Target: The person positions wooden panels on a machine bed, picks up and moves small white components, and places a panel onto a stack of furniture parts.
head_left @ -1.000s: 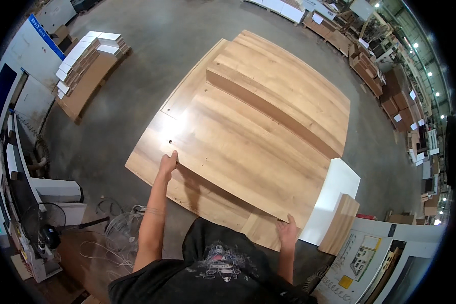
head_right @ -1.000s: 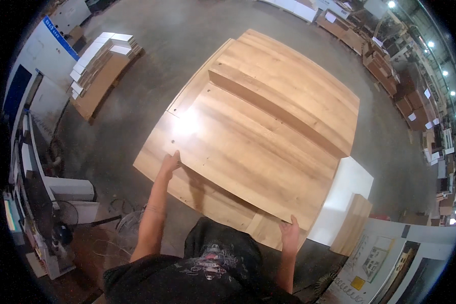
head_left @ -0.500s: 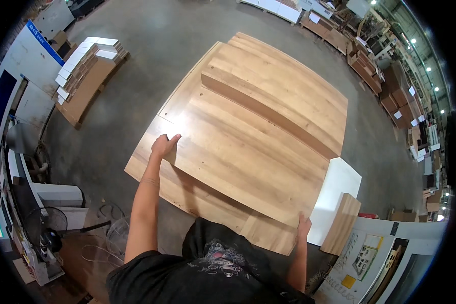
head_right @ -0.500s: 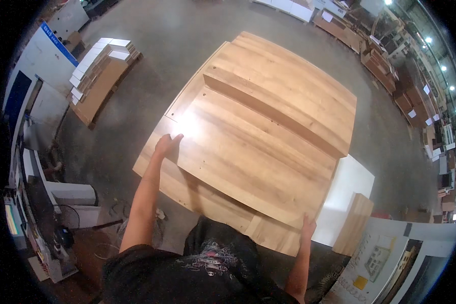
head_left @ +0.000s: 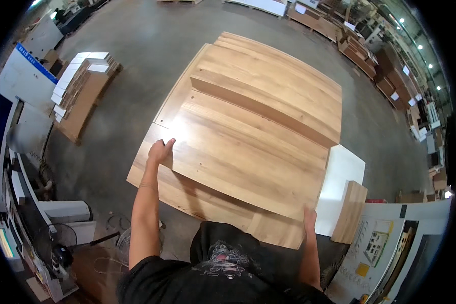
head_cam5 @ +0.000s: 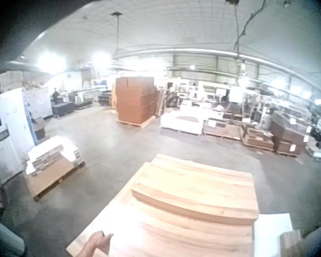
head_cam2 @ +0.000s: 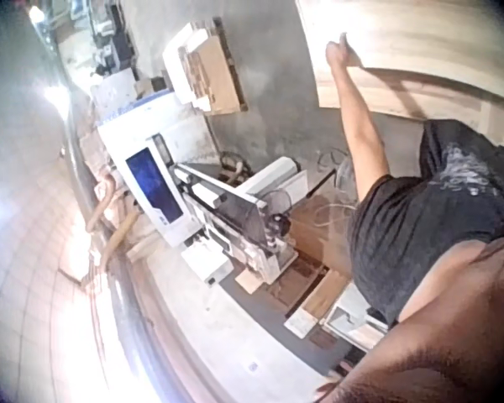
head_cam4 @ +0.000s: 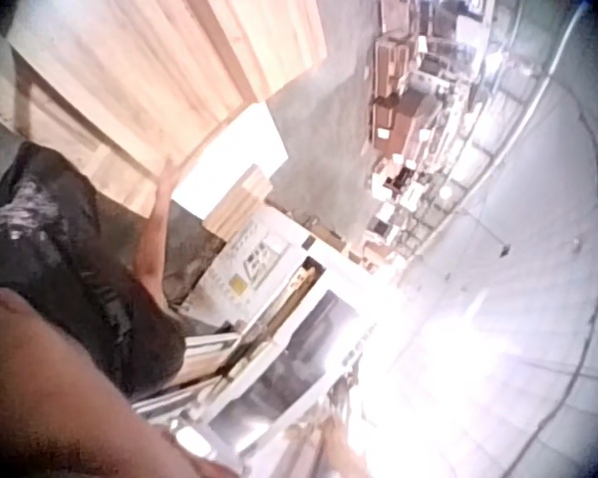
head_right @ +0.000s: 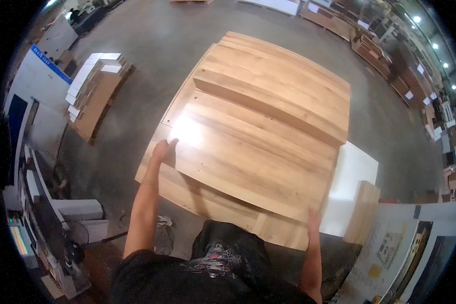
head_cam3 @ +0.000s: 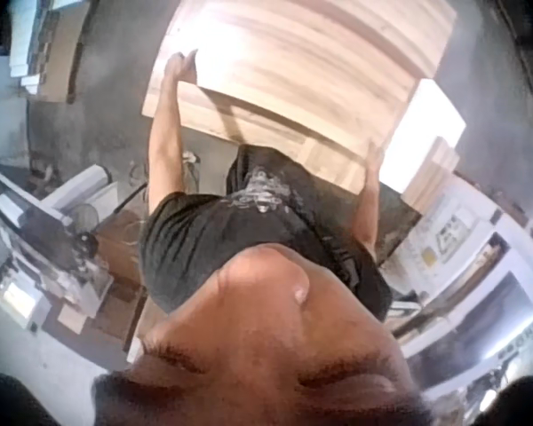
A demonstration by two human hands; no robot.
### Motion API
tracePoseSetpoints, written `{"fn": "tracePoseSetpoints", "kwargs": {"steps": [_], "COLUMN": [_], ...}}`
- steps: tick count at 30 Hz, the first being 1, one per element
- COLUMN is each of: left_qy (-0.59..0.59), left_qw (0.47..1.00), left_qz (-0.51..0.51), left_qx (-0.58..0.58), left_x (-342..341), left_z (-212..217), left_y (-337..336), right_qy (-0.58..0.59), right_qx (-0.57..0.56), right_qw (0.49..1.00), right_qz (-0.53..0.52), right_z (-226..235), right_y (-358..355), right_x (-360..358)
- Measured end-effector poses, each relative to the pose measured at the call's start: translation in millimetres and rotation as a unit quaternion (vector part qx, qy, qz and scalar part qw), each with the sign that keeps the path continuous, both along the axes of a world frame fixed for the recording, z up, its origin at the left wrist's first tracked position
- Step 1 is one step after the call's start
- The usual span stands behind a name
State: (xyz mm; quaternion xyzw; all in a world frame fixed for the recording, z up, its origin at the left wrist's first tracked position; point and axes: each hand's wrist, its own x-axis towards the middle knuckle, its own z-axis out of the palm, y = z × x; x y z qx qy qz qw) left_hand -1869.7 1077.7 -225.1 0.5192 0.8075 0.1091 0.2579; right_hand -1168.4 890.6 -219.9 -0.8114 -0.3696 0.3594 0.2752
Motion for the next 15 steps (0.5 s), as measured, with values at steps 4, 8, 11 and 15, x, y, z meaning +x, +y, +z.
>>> {"fn": "tracePoseSetpoints", "kwargs": {"steps": [4,8,11,15], "left_qy": [-0.033,-0.065,-0.119,-0.117], "left_qw": [0.999,0.996,0.991,0.992], "left_qz": [0.012,-0.007,-0.028,-0.022], "left_qx": [0.028,0.063,0.053,0.049], "left_x": [-3,-9,-15,-22], "left_z": [-5,-18,-30,-31], "left_y": [0,4,8,16], "right_qy": [-0.014,-0.023,-0.067,0.011], "right_qx": [0.071,0.016,-0.005,-0.045], "right_qw": [0.997,0.998,0.997,0.997], "right_qz": [-0.024,-0.062,-0.05,-0.067], "right_z": [-22,-23,4,32], "right_y": [-3,-8,-7,-7], "right_x": [7,8,-1,-9]}}
